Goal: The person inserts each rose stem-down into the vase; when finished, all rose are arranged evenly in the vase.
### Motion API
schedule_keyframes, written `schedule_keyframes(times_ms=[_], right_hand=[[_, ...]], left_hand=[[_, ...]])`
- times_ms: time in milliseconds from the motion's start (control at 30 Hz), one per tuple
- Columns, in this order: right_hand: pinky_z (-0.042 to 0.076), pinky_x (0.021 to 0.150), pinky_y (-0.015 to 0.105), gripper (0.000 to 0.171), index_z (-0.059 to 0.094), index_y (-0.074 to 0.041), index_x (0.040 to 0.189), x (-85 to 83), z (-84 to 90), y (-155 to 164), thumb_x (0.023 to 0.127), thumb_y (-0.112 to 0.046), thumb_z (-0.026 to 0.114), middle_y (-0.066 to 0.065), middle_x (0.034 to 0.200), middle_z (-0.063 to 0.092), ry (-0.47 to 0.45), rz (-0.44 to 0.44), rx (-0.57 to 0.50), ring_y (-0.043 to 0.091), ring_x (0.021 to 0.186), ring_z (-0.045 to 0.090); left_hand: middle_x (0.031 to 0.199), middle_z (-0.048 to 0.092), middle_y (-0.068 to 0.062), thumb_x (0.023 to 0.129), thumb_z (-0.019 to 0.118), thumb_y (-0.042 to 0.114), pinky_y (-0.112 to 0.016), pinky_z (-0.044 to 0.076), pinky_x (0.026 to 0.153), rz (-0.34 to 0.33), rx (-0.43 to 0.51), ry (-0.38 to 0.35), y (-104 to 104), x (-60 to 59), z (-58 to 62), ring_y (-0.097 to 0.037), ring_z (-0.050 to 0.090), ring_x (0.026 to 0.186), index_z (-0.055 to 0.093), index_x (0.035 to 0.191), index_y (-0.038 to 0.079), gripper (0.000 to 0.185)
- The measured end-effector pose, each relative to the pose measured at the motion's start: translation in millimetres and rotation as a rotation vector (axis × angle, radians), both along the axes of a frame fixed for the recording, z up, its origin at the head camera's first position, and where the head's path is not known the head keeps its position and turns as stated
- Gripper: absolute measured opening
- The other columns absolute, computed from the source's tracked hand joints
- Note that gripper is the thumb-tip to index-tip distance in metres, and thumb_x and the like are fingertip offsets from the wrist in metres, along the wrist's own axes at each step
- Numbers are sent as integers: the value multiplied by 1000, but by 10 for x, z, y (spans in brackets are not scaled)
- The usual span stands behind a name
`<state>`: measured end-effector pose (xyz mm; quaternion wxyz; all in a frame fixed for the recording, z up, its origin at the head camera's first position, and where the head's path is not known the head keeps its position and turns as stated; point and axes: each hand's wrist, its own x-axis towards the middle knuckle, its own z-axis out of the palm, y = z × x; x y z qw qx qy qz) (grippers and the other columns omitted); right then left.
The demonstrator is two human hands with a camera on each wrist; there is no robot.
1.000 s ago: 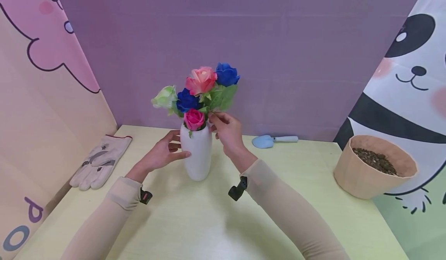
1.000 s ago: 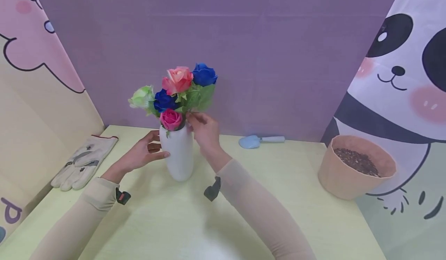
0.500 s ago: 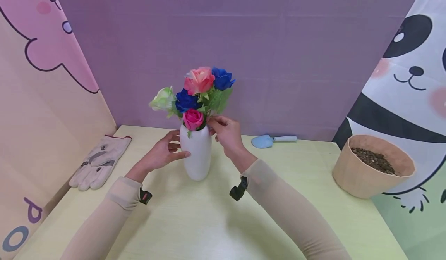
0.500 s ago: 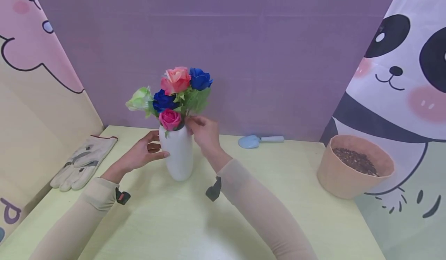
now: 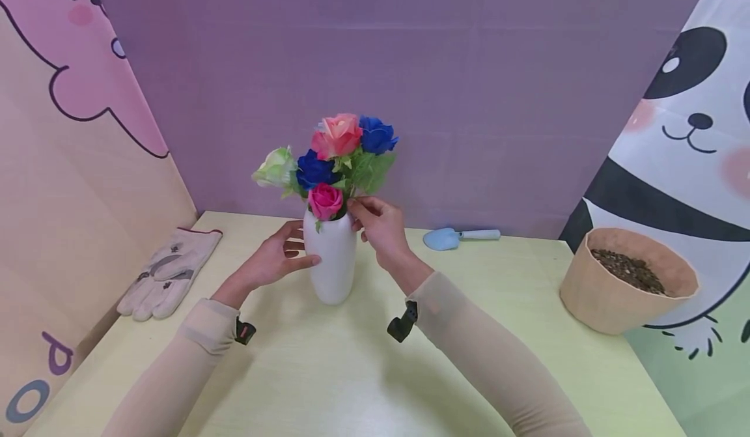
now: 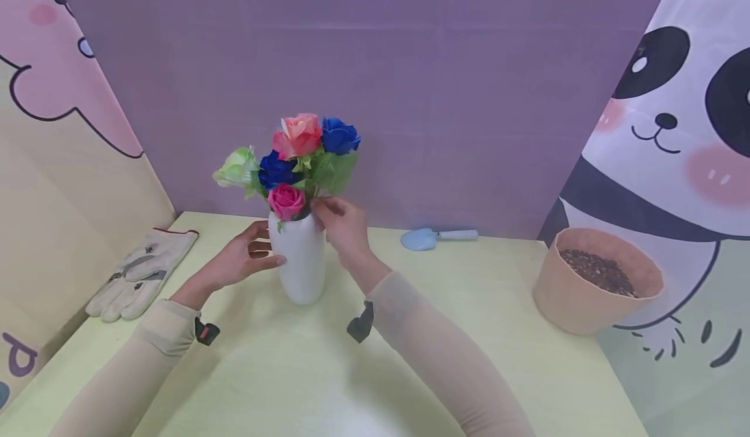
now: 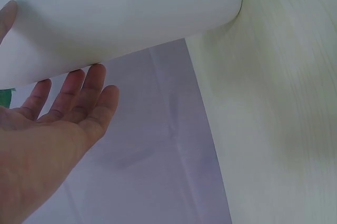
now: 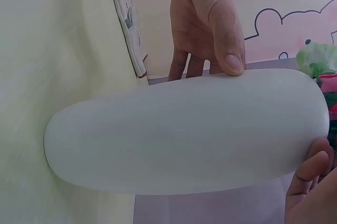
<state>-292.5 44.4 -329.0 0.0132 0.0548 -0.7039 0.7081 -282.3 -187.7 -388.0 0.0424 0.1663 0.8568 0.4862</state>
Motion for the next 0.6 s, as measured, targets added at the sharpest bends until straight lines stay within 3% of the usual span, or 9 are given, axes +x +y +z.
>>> schedule_keyframes(times_ms=[400,600], right_hand=[[44,57,23,28,70,-12,117,57,-52,118,96,-30,69,-1,92,63,-18,75,33,19,75,58],[50,60,24,28,68,-12,120,50,-110,252,96,-27,68,7,106,67,-21,120,116,16,76,63]], left_hand=[[146,50,-16,89,76,37,-54,46,109,4,-67,62,-28,54,25,-37,57,129,35,152,8,80],[143,54,-15,93,72,30,-54,47,109,1,-74,117,-91,77,44,-39,57,128,48,144,6,61]])
